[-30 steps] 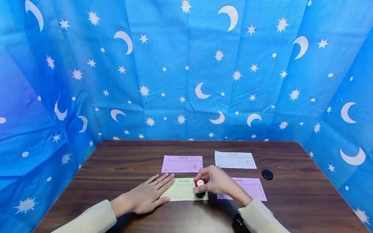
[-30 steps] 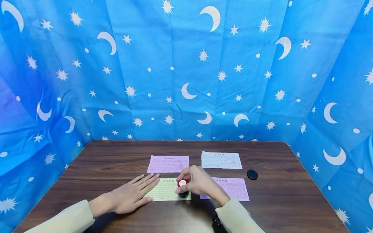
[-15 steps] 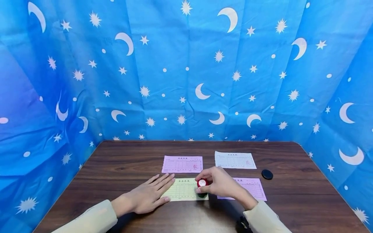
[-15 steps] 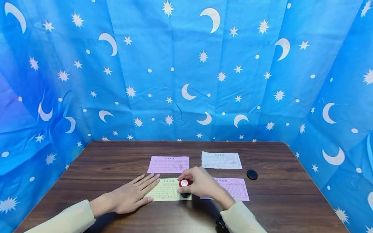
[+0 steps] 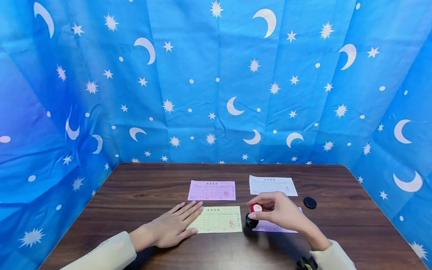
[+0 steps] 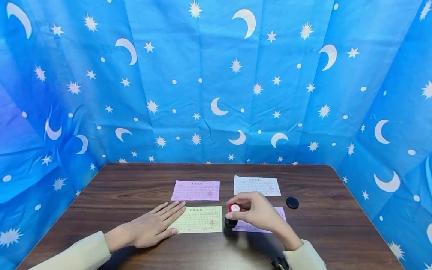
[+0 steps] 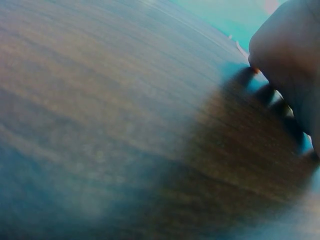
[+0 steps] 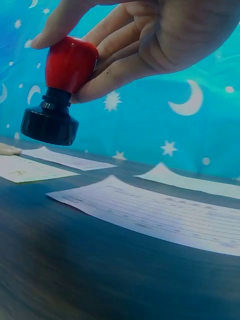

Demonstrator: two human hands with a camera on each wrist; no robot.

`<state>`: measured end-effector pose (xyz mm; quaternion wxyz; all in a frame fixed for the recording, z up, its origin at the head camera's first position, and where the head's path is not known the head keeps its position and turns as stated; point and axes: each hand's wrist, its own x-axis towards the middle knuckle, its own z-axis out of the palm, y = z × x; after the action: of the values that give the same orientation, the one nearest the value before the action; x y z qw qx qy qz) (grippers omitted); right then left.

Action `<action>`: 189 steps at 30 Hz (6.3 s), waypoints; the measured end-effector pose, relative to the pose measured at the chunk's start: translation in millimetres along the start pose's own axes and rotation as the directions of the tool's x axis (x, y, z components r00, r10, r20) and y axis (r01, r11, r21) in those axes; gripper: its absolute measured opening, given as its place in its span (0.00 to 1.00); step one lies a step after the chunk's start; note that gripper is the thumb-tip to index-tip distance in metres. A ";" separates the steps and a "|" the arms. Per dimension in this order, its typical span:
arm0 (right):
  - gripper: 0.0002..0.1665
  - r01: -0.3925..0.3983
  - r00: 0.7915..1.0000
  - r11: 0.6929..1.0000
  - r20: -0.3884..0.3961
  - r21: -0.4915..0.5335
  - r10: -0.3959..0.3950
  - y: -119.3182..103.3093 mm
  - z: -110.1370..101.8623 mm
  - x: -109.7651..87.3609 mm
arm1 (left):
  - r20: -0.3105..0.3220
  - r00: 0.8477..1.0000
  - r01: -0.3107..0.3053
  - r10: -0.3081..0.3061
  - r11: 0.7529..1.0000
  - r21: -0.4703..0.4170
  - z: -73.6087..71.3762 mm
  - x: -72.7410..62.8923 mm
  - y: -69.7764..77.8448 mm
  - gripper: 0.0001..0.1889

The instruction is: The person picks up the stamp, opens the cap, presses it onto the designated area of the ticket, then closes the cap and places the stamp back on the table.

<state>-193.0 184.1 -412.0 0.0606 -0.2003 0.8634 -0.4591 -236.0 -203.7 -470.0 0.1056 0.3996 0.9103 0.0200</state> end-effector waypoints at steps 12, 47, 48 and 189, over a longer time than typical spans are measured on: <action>0.20 -0.033 0.994 0.999 -0.100 0.040 0.037 15.9 -37.8 -35.4 | 0.001 1.000 0.001 -0.001 1.000 0.002 3.9 -0.9 -1.4 0.38; 0.26 -0.283 0.918 0.955 -0.263 0.087 0.296 51.8 -90.7 -110.7 | -0.142 0.990 0.008 -0.012 1.000 -0.031 -4.1 1.2 12.5 0.35; 0.27 -0.300 0.912 0.949 -0.261 0.101 0.316 52.9 -90.7 -112.0 | -0.151 0.988 0.008 -0.012 1.000 -0.028 -6.1 2.6 14.6 0.35; 0.25 -0.323 0.916 0.930 -0.304 -0.174 0.261 65.2 -56.9 -66.2 | 0.054 0.981 -0.191 0.184 0.964 0.186 -10.6 147.6 120.2 0.40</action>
<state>-167.9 286.9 -438.0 -0.0146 -0.0079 0.9291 -0.3694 -248.4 -13.5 -471.2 0.0811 0.4925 0.8641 -0.0646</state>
